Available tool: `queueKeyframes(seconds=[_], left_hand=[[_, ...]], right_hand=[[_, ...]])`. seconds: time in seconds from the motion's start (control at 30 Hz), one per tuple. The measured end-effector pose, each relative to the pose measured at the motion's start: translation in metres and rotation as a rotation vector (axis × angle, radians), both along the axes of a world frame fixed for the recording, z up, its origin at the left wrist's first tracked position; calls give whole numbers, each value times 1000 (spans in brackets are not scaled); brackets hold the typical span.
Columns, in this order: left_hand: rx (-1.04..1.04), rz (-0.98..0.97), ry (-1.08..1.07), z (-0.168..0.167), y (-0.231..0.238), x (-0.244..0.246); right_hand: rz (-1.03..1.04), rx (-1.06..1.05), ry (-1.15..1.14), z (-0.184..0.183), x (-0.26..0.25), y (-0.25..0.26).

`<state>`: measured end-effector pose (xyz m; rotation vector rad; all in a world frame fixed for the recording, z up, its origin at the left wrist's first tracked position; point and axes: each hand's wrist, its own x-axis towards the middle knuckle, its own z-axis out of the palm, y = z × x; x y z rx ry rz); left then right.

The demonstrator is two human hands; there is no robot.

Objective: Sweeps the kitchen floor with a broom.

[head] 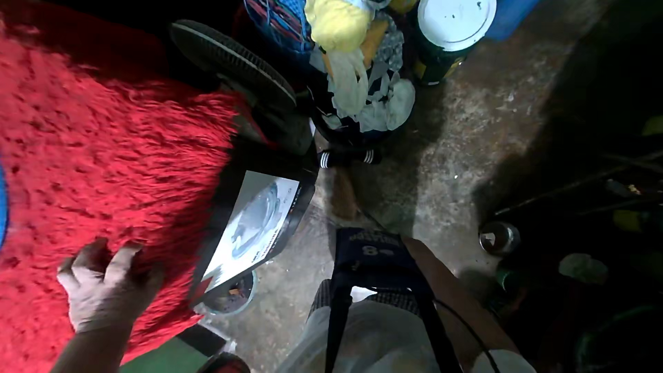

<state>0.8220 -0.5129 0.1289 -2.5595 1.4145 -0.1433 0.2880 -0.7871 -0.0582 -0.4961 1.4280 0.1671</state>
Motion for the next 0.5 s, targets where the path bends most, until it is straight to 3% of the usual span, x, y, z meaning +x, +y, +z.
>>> queueKeyframes(seconds=[0.13, 0.23, 0.37, 0.5], left_hand=[[25, 38, 28, -5, 7, 2], [11, 27, 61, -5, 5, 0], [-100, -66, 84, 0, -3, -8], [-206, -138, 116, 2, -6, -11]], right_hand=[[-258, 119, 173, -20, -79, -6], [-317, 116, 334, -3, -113, -12], [-134, -113, 460, 32, -128, 5], [114, -263, 514, 73, -96, 24]])
